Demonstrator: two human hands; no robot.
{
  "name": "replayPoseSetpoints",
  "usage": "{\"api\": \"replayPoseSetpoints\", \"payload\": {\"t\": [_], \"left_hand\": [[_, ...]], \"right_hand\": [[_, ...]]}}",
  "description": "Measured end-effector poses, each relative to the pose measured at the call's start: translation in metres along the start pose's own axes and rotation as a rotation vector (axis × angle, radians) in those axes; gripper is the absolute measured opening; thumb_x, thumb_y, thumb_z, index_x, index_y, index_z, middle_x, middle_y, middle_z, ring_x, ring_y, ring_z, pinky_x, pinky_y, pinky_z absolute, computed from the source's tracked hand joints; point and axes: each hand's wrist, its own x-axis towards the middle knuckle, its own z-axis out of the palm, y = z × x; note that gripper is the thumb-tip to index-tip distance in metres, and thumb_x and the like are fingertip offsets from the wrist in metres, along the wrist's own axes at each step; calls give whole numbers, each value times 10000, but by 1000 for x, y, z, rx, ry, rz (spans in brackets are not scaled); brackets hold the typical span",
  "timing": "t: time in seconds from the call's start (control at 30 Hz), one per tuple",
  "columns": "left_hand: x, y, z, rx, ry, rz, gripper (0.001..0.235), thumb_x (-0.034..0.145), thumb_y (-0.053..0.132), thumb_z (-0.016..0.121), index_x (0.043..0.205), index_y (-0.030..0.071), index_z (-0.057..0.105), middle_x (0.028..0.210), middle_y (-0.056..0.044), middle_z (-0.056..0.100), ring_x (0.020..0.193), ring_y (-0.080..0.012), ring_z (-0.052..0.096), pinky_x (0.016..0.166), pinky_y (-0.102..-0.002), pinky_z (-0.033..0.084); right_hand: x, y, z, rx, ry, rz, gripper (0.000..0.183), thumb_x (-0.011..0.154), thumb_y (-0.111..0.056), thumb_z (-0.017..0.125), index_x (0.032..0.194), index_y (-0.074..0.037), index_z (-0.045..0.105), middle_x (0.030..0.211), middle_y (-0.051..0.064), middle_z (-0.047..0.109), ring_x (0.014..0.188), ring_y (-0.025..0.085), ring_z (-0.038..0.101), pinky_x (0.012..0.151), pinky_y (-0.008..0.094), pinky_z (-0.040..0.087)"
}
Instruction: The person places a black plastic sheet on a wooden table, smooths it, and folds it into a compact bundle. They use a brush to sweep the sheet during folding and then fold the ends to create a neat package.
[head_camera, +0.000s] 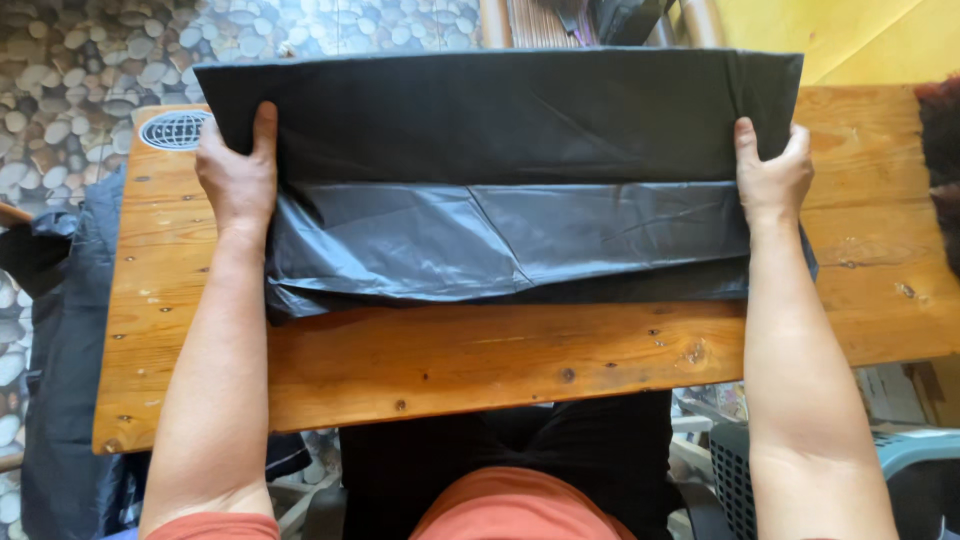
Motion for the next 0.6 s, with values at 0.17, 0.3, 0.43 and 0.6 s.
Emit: {"api": "replayPoseSetpoints", "payload": {"t": [0.17, 0.3, 0.43, 0.6], "left_hand": [[-4, 6, -5, 54, -45, 100, 585, 1017, 529, 826, 1115, 31, 534, 1015, -183, 743, 906, -412, 705, 781, -469, 517], [-22, 13, -4, 225, -109, 145, 606, 1023, 490, 824, 1201, 48, 449, 1095, -214, 710, 935, -461, 682, 770, -531, 496], [-20, 24, -4, 632, -125, 341, 872, 1011, 499, 840, 1521, 50, 294, 1452, -217, 505, 1182, -392, 599, 900, -492, 519], [-21, 56, -15, 346, -180, 841, 232, 974, -32, 745, 1180, 43, 820, 1430, -238, 546, 1357, -403, 491, 1094, -615, 358]], "right_hand": [[0, -14, -13, -87, 22, -104, 579, 1091, -508, 803, 1279, -10, 576, 1117, 218, 767, 951, 459, 718, 769, 532, 531], [-7, -15, -15, -170, -91, -57, 660, 1082, -549, 760, 1380, -20, 502, 1275, 264, 701, 1048, 513, 663, 819, 586, 491], [-7, -28, -22, -349, -10, -322, 660, 1057, -396, 824, 1569, -113, 520, 1240, 248, 531, 1116, 451, 541, 900, 568, 466], [-4, -60, -29, -248, -89, -559, 332, 1056, -70, 716, 1380, -52, 786, 1521, 257, 552, 1411, 473, 433, 1087, 666, 282]]}}
